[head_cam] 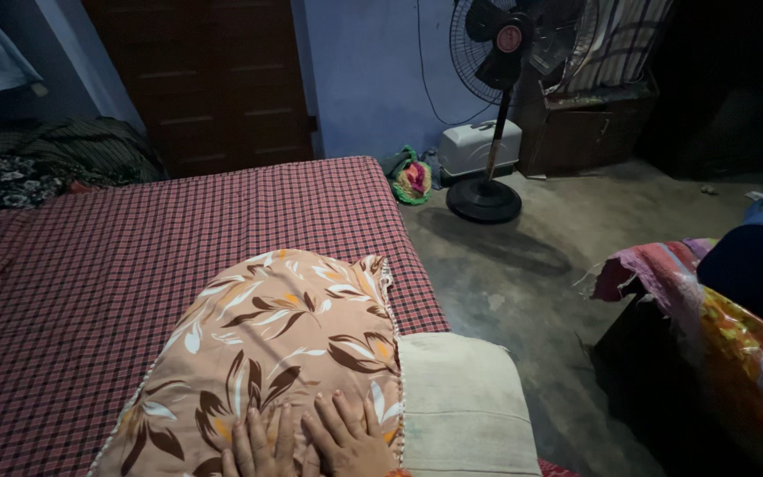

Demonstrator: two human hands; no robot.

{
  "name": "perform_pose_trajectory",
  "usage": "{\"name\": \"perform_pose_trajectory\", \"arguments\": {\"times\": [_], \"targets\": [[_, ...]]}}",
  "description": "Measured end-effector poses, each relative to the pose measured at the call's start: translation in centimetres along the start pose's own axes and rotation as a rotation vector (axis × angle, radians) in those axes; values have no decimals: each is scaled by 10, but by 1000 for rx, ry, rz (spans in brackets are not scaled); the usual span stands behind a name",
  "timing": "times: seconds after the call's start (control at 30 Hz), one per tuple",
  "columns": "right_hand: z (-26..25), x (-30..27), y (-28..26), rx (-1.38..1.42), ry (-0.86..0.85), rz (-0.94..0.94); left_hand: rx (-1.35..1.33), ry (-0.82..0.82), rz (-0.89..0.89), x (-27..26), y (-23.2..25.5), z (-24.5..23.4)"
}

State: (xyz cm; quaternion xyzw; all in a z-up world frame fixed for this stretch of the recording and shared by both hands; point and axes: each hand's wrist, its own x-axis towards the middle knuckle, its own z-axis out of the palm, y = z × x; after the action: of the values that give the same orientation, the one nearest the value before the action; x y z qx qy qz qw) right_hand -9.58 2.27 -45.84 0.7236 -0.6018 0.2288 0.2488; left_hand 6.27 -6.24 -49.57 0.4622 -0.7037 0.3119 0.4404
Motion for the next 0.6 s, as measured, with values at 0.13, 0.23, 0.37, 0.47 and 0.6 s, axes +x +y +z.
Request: {"name": "perform_pose_trajectory", "arguments": {"times": [0.13,0.23,0.37,0.47,0.6], "targets": [[0,-1,0,37,-5,3,0,7,8,-1,-3,1],[1,-2,0,29,-21,6,-8,7,14,-1,-5,2],[3,-2,1,-7,5,-3,-13,12,20,2,-4,4],[4,-2,1,12,-27,-5,-16,38,3,3,3,6],[3,-4,0,56,-53,6,22,45,45,7,-2,3]]}}
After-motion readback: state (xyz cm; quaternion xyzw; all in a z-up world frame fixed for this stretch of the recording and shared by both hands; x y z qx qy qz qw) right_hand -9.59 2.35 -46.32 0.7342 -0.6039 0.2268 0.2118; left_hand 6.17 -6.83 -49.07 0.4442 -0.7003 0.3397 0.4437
